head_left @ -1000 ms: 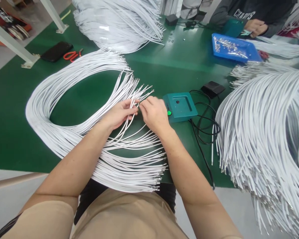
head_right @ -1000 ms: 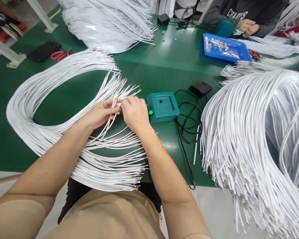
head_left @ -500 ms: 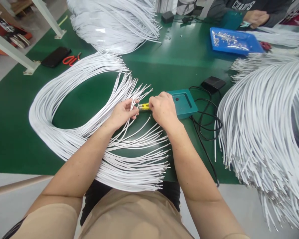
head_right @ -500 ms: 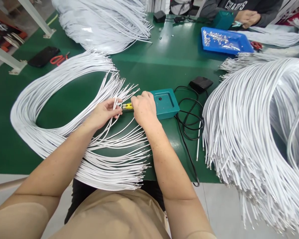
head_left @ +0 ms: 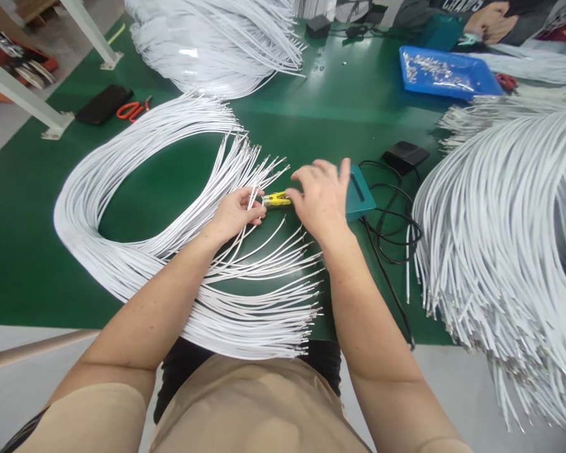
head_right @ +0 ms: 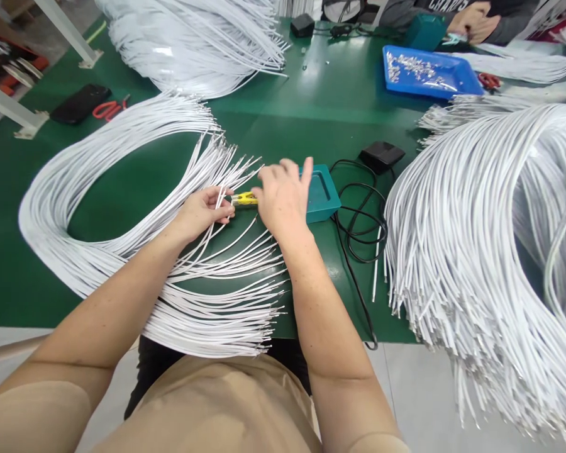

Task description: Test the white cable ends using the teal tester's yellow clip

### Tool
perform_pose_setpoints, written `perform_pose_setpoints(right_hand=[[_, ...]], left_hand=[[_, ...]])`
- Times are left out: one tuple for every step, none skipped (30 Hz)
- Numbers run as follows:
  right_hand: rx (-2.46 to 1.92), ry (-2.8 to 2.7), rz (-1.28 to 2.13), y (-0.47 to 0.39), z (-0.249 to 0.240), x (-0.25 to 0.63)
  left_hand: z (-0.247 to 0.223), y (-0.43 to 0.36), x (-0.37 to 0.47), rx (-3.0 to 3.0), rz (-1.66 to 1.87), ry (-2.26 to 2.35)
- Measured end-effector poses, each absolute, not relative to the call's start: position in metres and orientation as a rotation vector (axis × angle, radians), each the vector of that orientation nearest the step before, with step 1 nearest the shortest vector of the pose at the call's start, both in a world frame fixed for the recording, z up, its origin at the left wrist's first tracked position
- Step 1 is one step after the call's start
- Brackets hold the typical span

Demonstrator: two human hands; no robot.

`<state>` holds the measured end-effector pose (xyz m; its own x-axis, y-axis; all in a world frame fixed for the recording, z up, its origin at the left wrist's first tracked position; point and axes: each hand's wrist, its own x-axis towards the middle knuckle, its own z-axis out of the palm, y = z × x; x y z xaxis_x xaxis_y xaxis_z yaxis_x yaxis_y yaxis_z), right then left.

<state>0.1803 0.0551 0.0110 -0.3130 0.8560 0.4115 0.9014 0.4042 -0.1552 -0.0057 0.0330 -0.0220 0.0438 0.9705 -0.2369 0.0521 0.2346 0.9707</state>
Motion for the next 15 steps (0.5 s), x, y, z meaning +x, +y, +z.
perform_pose_setpoints(right_hand=[[-1.578,-2.149,-0.182,0.056,0.01,0.184],[-1.648,-2.074,-0.207,0.057,0.008,0.188],[-1.702,-2.027,-0.217,0.058,0.007,0.191],[-1.738,-2.004,-0.215,0.059,0.005,0.193],[-1.756,-1.997,-0.207,0.06,0.004,0.195],[-1.759,-1.999,-0.194,0.061,0.003,0.195],[-1.748,-2.0,-0.179,0.061,0.003,0.194],[-1.725,-1.998,-0.158,0.06,0.004,0.192],[-1.689,-1.997,-0.126,0.059,0.006,0.189],[-1.635,-2.007,-0.081,0.056,0.009,0.184],[-1.567,-2.028,-0.022,0.053,0.011,0.179],[-1.49,-2.06,0.047,0.049,0.014,0.172],[-1.406,-2.102,0.122,0.044,0.016,0.164],[-1.323,-2.148,0.191,0.038,0.017,0.157],[-1.23,-2.206,0.252,0.032,0.018,0.15]], left_hand=[[-0.021,0.033,-0.006,1.1,0.97,1.318],[-0.02,0.033,-0.006,1.111,0.966,1.328],[-0.019,0.032,-0.006,1.12,0.962,1.335],[-0.018,0.032,-0.007,1.125,0.96,1.338],[-0.018,0.032,-0.009,1.126,0.959,1.339],[-0.018,0.033,-0.011,1.13,0.958,1.337],[-0.018,0.033,-0.013,1.135,0.957,1.33],[-0.018,0.033,-0.015,1.138,0.957,1.321],[-0.019,0.033,-0.017,1.137,0.959,1.315],[-0.019,0.033,-0.019,1.132,0.965,1.311],[-0.02,0.034,-0.021,1.123,0.974,1.311],[-0.02,0.034,-0.023,1.111,0.984,1.312],[-0.02,0.034,-0.024,1.1,0.993,1.309],[-0.019,0.034,-0.025,1.088,1.003,1.297],[-0.018,0.034,-0.026,1.075,1.011,1.278]])
